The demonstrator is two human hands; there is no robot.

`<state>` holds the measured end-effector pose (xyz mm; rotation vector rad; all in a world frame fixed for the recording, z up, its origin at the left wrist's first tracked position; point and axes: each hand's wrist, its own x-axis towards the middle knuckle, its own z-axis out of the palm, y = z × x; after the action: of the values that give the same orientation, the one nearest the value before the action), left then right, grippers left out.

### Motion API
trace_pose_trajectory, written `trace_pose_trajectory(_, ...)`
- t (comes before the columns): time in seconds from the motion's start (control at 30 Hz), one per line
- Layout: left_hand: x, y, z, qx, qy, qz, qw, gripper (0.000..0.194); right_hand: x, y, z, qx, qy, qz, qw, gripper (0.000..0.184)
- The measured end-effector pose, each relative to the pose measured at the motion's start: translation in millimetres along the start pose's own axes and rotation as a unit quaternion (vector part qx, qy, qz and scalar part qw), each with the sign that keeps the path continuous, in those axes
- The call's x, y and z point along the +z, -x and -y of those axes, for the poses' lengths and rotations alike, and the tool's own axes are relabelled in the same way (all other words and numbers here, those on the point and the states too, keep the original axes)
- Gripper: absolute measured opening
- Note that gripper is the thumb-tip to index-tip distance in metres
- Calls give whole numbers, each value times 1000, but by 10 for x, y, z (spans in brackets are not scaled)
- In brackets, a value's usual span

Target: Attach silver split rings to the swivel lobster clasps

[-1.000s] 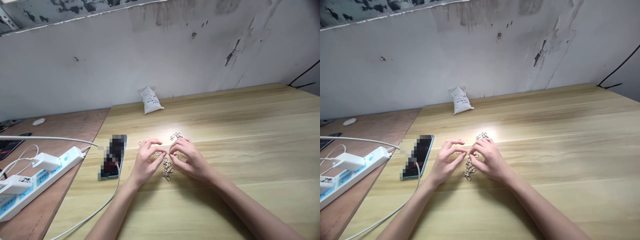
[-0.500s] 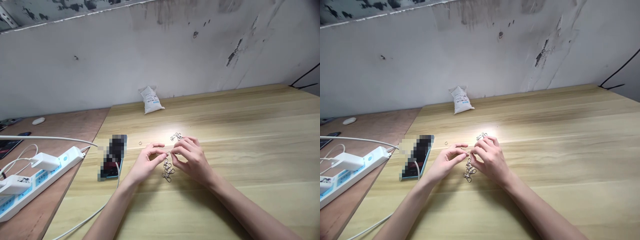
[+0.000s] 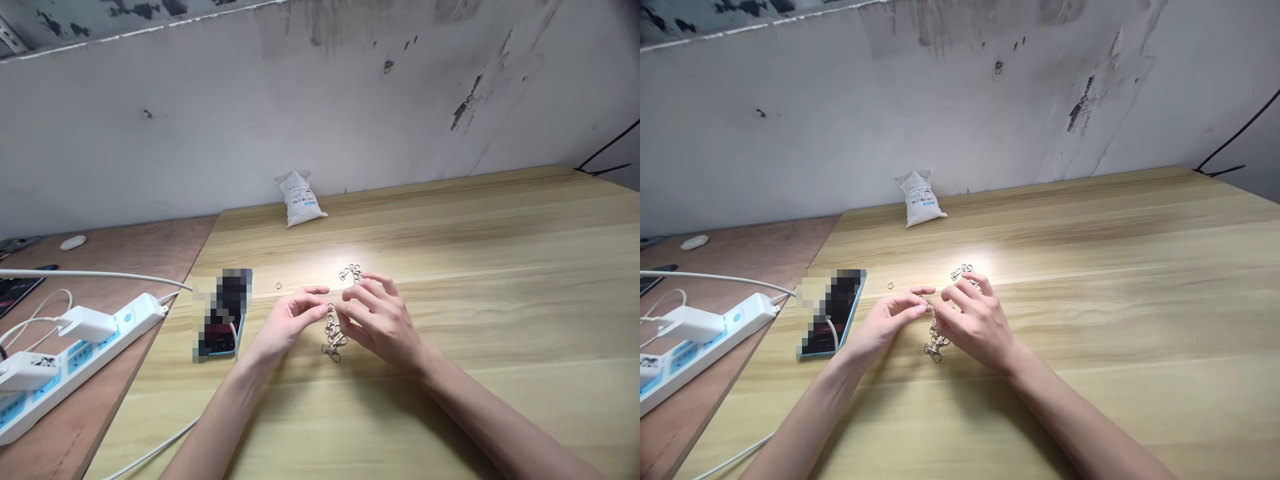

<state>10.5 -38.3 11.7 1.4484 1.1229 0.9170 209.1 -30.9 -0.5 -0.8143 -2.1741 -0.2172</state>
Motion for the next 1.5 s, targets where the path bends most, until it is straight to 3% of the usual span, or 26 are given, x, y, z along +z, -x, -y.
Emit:
trace_pose_trajectory(0.23, -20, 5, 36, -10, 3, 9, 1000, 9, 10, -13, 22, -5, 1, 2, 1000, 14)
trace_pose_trajectory(0.4, -18, -6, 52, 53, -80, -27, 995, 11, 51, -21, 28, 49, -25, 46, 997, 9)
trace_pose_trajectory(0.5, -4, 7, 45, 114, -175, -63, 976, 8, 72, -11, 14, 65, -70, 60, 994, 9)
trace_pose_trajectory(0.63, 28, 44, 25, 223, -331, -131, 908, 9, 62, 7, -1, 108, -152, 75, 980, 9)
trace_pose_trajectory(0.83, 63, 66, 15, 360, -533, -164, 748, 9, 3, -17, 18, 173, -263, 123, 941, 15)
trace_pose_trajectory(0.93, 60, 59, 19, 384, -566, -155, 713, 11, -14, -42, 20, 213, -326, 122, 913, 21)
trace_pose_trajectory(1.03, 51, 48, 34, 387, -561, -146, 717, 15, 2, -47, -2, 241, -358, 117, 894, 27)
trace_pose_trajectory(1.17, 35, 37, 71, 354, -536, -147, 752, 11, 48, -4, -76, 239, -266, 72, 931, 23)
trace_pose_trajectory(1.23, 28, 34, 89, 316, -522, -153, 778, 8, 63, 24, -108, 213, -186, 56, 958, 18)
trace_pose_trajectory(1.37, 36, 34, 101, 245, -494, -155, 819, 8, 87, 44, -76, 121, -83, 79, 986, 32)
trace_pose_trajectory(1.5, 81, 48, 85, 216, -472, -151, 841, 6, 144, 38, 46, 66, -2, 62, 996, 13)
